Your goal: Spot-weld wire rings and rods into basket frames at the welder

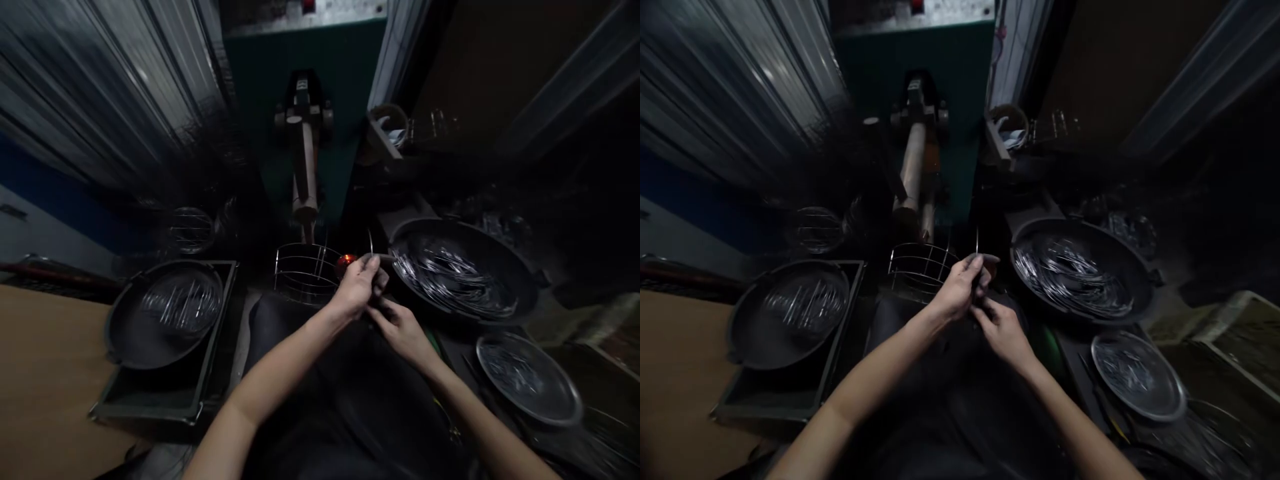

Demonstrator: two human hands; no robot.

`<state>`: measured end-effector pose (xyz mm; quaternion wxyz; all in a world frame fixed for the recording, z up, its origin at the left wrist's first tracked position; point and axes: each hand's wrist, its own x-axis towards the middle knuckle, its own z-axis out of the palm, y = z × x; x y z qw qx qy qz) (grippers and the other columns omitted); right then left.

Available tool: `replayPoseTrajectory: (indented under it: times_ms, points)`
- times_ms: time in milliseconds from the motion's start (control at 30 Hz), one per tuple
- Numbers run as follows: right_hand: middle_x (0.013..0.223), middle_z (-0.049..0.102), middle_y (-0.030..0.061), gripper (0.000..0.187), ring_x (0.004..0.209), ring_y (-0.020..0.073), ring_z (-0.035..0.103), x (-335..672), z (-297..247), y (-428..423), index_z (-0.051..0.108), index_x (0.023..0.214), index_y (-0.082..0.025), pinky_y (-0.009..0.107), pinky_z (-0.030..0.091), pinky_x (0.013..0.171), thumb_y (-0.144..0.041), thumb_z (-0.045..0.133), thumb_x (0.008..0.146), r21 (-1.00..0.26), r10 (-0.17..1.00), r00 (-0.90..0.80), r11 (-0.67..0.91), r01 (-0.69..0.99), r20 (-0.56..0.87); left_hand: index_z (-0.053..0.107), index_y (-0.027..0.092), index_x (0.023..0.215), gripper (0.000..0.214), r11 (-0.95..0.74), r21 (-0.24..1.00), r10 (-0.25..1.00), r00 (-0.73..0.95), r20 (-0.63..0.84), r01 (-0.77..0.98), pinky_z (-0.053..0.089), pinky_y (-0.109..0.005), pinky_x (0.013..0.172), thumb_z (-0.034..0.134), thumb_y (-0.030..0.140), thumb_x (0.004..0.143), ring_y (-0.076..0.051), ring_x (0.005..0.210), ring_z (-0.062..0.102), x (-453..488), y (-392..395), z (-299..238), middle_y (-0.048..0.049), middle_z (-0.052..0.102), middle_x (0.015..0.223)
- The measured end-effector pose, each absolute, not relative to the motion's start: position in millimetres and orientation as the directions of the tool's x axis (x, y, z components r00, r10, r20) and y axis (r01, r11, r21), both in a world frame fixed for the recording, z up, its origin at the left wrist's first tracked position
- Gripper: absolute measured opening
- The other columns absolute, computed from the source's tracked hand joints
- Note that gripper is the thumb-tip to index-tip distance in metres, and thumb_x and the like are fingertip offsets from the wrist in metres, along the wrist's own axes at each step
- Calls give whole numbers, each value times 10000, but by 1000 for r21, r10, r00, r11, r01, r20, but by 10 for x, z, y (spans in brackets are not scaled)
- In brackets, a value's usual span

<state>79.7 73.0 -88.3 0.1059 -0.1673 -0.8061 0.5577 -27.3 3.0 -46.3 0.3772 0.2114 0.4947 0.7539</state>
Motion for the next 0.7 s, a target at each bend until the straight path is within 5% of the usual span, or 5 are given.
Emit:
replayPoseTrajectory:
  times_ms: [133,267,367,500,700]
  points:
    - [925,681,60,242,865,221,623,464,-769,790,659,908,-217,335,461,792,-395,519,821,-911,403,-912,400,101,76,465,230,1260,425,23,974,686,-712,149,226,437,-351,892,500,406,875,-183,969,570,-546,-796,-479,-68,601,1019]
    - [772,661,35,210,705,162,600,-154,-590,946,665,836,-195,268,460,645,-366,547,804,-934,428,-896,353,46,118,206,238,1394,1024,276,674,608,-668,430,685,295,-518,1024,796,431,580,-318,1231,383,-1189,-1401,-706,-133,428,1305]
    - [575,553,-16,199,460,85,464,-672,-543,932,643,837,-167,201,353,424,-340,565,780,-995,441,-897,94,12,31,153,210,1386,984,251,646,659,-616,431,721,370,-497,956,749,382,624,-283,1106,481,-1540,-1335,-989,-112,501,1159]
    - [532,503,-57,309,394,47,398,-1043,-567,820,581,871,-150,160,240,341,-329,694,646,-965,383,-913,-259,41,-142,143,212,1326,761,90,719,502,-655,564,689,460,-360,812,603,249,721,-172,882,544,-1580,-1123,-1212,-43,506,977]
    - [555,502,-67,411,403,27,388,-1090,-588,735,548,813,-153,153,229,339,-378,764,545,-939,275,-949,-340,55,-155,191,200,1266,695,52,685,433,-635,640,726,447,-381,816,588,223,696,-186,871,543,-1510,-1240,-1242,-40,504,932]
